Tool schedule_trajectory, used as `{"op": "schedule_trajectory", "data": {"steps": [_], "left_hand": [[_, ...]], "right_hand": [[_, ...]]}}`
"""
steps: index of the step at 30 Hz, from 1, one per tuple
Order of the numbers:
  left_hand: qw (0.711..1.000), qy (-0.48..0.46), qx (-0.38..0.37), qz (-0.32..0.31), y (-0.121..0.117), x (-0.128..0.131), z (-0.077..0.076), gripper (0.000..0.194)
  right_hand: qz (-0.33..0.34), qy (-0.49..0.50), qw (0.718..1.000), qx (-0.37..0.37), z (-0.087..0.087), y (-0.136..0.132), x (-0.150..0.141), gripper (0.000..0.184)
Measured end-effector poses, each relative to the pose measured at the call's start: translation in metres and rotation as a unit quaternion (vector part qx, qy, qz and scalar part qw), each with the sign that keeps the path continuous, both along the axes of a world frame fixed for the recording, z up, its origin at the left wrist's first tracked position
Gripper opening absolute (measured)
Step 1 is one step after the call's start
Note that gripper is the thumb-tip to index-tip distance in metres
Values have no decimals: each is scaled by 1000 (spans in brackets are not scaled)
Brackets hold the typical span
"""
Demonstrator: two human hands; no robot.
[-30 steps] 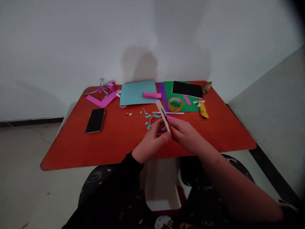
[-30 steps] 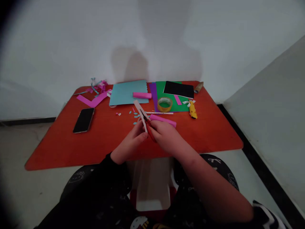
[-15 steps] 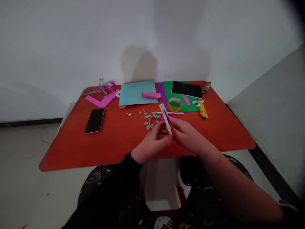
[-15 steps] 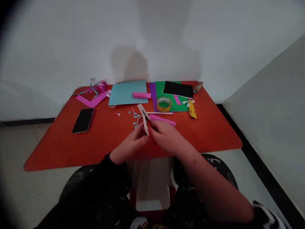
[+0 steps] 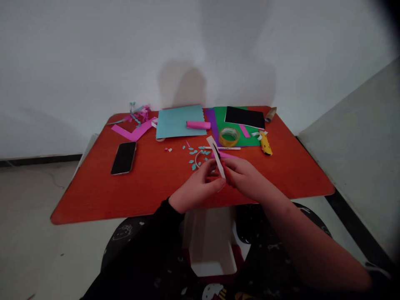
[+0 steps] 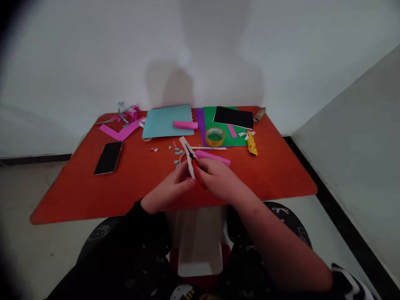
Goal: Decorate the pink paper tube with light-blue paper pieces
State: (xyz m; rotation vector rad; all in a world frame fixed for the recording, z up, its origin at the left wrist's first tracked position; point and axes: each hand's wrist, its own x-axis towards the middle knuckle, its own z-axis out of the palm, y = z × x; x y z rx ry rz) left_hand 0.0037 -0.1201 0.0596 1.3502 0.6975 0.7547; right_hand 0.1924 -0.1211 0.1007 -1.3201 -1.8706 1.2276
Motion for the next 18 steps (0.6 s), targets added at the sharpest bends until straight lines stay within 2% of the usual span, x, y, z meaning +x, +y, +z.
{"op": "schedule_trajectory", "data": {"steps": [9,18], "left_hand": [[998,59,18,-19,0,-5,9,71],[993,109,22,-27,2,-9,7,78]], "right_hand": [[10,15,999,-36,-1,-1,2,28],[3,36,995,-91,4,-4,5,41]]}}
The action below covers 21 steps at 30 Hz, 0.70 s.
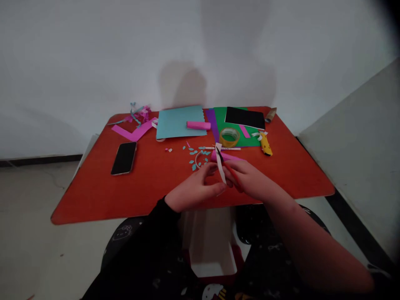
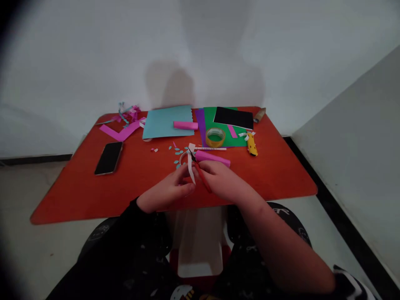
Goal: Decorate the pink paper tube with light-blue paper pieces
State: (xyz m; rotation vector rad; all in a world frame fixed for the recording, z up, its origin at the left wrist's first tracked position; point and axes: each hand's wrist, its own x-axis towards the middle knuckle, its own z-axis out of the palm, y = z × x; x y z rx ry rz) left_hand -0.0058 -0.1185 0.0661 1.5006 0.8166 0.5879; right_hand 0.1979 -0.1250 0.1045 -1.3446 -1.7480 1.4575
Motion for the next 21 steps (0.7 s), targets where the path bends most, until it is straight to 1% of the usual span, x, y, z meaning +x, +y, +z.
{"op": "schedule_trajectory", "data": {"steps": [3,6,9,15,18,21], "left_hand": [[1000,-21,-6,-7,-1,1,0,75],[997,-70,-34,-18,-2,5,-1,73],[992,-110,-53,-6,-4,12,-6,72],[992,-118,-40,29,-5,21,-20,73],[991,-123,-44,37,-5,23,-21,70],[991,-117,-44,48,-5,24,-20,70]], "right_hand": [[-8,9,1000,3,-1,0,0,40],[-22,20,999,14,-3,-1,-2,39],[-41,42,998,26,-6,-2,-6,39],[-59,66,994,62,-15,-2,-13,45],[-61,70,993,77,-18,-2,-16,48],[-68,95,990,84,-19,-2,-19,49]]}}
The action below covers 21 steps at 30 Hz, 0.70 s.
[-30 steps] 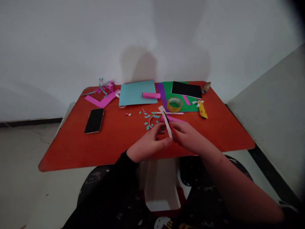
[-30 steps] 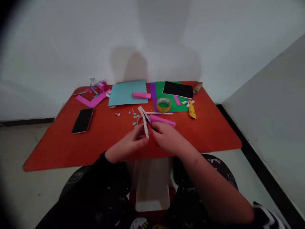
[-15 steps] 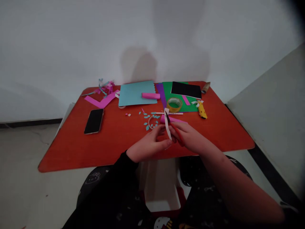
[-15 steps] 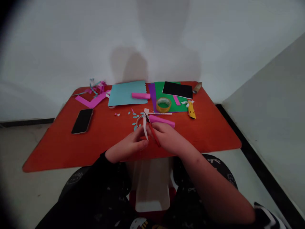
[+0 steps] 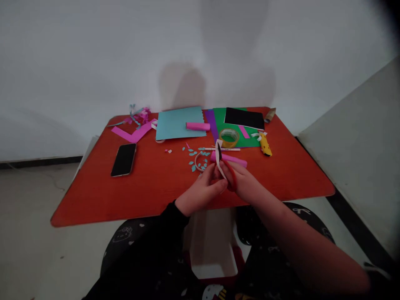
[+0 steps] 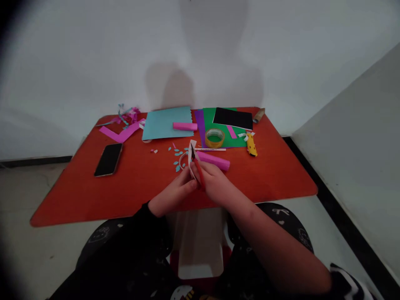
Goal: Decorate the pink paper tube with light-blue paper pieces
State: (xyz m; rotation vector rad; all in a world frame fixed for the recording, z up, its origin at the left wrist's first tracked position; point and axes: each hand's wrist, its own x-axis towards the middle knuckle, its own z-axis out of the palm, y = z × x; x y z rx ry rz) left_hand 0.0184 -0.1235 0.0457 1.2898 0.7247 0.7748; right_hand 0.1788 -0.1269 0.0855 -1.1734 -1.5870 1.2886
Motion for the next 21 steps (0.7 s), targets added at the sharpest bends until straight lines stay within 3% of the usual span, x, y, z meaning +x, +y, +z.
{"op": "schedule_trajectory", "data": {"steps": [7,13,18,21], "left_hand": [[999,-9,-2,31,-2,6,-2,79],[999,-30,-12,33,-3,8,-5,86],[999,-4,8,31,-3,7,-11,77],[999,0,-2,35,-4,9,-15,85]], "right_hand": [[-14,50,997,-61,-4,-2,-7,54],[2,44,998,-54,-6,1,-4,52],[-23,-15,999,-27,1,1,-2,53],[-32,-4,998,-47,-2,2,-3,54]]}}
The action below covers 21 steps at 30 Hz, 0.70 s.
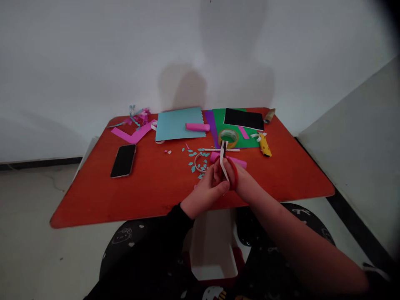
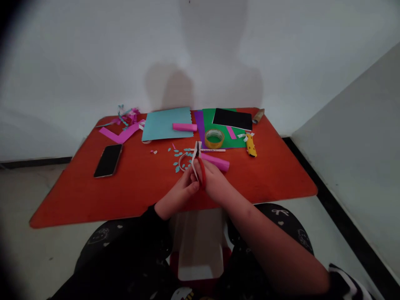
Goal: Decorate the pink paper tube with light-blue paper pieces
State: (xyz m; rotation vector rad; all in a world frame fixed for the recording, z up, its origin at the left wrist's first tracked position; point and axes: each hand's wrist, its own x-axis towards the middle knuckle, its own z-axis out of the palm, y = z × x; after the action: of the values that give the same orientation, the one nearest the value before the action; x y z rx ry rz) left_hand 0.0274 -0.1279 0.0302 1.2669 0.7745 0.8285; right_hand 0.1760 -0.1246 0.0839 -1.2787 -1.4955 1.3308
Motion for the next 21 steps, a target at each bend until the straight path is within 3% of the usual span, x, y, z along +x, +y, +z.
{"op": "schedule_trajectory", "data": {"steps": [7,16,21], "left_hand": [[999,-46,-5,10,-4,9,-8,105],[1000,-12,9,-7,-3,6,-6,83],[998,-65,-18,-19,-2,8,-3,79]], "right_hand": [[23,62,997,-29,-22,9,2,57],[-13,-14,1000,-7,7,2,3,55],[-22,-3,999,-27,8,4,8,57]]}}
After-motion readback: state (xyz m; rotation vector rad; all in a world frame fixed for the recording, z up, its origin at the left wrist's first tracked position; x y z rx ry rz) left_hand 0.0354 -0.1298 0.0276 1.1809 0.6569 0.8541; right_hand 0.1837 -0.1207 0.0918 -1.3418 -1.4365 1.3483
